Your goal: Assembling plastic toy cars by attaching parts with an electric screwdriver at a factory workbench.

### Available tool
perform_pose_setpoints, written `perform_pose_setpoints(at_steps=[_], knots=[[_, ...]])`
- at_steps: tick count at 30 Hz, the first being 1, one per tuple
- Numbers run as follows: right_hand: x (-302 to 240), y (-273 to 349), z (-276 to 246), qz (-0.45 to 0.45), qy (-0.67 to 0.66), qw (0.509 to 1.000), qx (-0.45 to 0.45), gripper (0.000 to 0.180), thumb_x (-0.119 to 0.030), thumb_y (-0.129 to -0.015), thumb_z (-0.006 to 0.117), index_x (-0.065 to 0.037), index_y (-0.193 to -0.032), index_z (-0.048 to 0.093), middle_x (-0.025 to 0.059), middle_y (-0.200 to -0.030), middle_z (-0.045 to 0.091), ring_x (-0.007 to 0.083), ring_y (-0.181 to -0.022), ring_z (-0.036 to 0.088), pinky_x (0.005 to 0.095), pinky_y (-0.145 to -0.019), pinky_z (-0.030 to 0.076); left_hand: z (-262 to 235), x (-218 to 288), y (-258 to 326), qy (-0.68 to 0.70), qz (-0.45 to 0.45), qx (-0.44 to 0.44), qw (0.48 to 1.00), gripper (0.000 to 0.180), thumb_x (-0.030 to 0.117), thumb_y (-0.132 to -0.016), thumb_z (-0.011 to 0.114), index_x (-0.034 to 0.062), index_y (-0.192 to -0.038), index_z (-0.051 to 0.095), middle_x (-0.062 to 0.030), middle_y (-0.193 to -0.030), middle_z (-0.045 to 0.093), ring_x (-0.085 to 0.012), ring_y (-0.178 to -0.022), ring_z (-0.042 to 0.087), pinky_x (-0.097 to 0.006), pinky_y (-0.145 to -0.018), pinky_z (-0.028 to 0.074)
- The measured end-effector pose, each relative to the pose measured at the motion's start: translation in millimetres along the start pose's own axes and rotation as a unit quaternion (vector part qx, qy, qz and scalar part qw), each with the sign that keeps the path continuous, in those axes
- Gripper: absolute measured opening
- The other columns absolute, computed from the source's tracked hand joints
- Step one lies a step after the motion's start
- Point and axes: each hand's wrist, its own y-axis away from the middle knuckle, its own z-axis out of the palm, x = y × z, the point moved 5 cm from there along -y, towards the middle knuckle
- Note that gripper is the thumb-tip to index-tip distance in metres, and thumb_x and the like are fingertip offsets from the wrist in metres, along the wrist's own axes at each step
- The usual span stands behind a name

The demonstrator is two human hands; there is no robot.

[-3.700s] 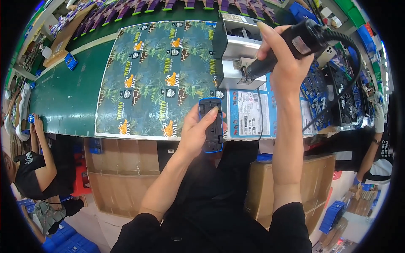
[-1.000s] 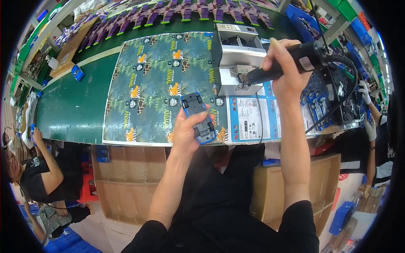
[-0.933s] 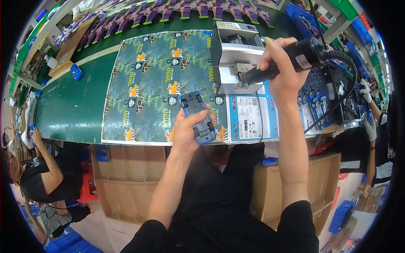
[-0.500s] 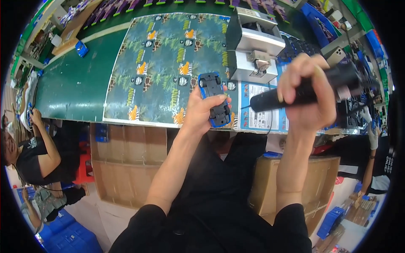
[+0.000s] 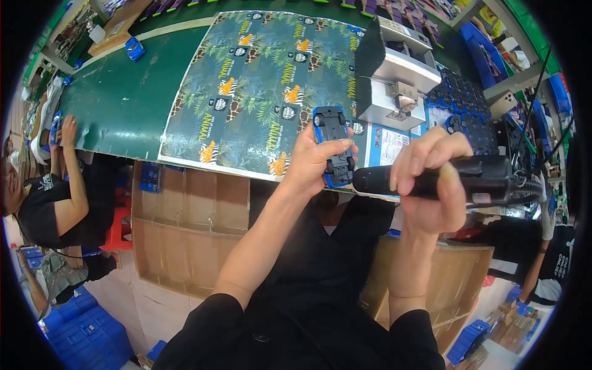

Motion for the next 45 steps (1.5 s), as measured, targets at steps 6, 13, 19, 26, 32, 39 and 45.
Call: perform_pose_setpoints(at_steps=[6,13,19,26,32,39,45], knots=[[18,2,16,0.027,-0.082,0.996,-0.011,0.019,-0.018,-0.083,0.058,-0.004,-0.087,0.046,0.009,-0.076,0.047,0.0143,-0.052,0.046,0.026,-0.044,0.041,-8,12,11,-0.016,-0.015,0.037,0.999,0.038,-0.004,-0.07,0.073,0.0033,-0.105,0.061,-0.007,-0.089,0.066,-0.0187,-0.073,0.067,-0.035,-0.063,0.058],[9,14,-4,0.023,-0.054,0.998,0.011,0.027,-0.022,-0.079,0.063,-0.003,-0.082,0.043,0.0085,-0.071,0.046,0.0132,-0.047,0.044,0.0222,-0.042,0.041,5,-9,6,0.014,0.016,0.002,1.0,0.045,-0.006,-0.074,0.066,0.0023,-0.117,0.056,-0.0073,-0.1,0.064,-0.0173,-0.078,0.065,-0.032,-0.069,0.055],[14,14,-6,-0.009,-0.068,0.998,-0.002,0.022,-0.019,-0.086,0.06,-0.004,-0.084,0.044,0.0071,-0.073,0.044,0.0127,-0.051,0.044,0.0228,-0.045,0.038,0,-9,-3,0.009,-0.014,0.055,0.998,0.036,-0.003,-0.072,0.07,0.0013,-0.106,0.061,-0.0092,-0.092,0.066,-0.019,-0.072,0.066,-0.033,-0.062,0.054],[-13,4,-24,-0.056,-0.047,0.996,0.048,0.021,-0.021,-0.088,0.057,-0.001,-0.093,0.05,0.0119,-0.08,0.049,0.0166,-0.054,0.05,0.0294,-0.05,0.047,7,14,-2,0.121,-0.054,0.009,0.991,0.055,0.061,-0.097,0.045,0.0093,-0.114,0.054,-0.0077,-0.094,0.062,-0.0229,-0.082,0.066,-0.04,-0.068,0.056],[-24,26,-93,-0.046,0.127,0.968,0.21,0.006,-0.002,-0.087,0.06,-0.002,-0.087,0.054,0.0108,-0.077,0.054,0.016,-0.056,0.054,0.029,-0.055,0.049,12,5,1,0.117,-0.05,-0.037,0.991,0.052,0.052,-0.101,0.041,0.0044,-0.117,0.051,-0.0139,-0.107,0.061,-0.0304,-0.092,0.064,-0.05,-0.082,0.055],[-8,30,-102,-0.013,0.132,0.955,0.266,0.012,-0.003,-0.083,0.071,-0.002,-0.086,0.06,0.0054,-0.067,0.06,0.013,-0.053,0.058,0.0236,-0.054,0.045,-6,1,7,0.122,-0.113,-0.08,0.983,0.039,0.029,-0.1,0.052,-0.003,-0.122,0.056,-0.0184,-0.118,0.063,-0.0311,-0.098,0.066,-0.044,-0.087,0.057],[-9,29,-110,-0.021,0.159,0.952,0.261,0.015,-0.006,-0.083,0.074,-0.001,-0.083,0.061,0.0044,-0.063,0.059,0.0112,-0.052,0.057,0.0224,-0.053,0.043,0,-2,1,0.209,-0.084,-0.127,0.966,0.044,0.036,-0.104,0.046,-0.0011,-0.126,0.052,-0.0167,-0.116,0.061,-0.0282,-0.1,0.065,-0.045,-0.089,0.057]])
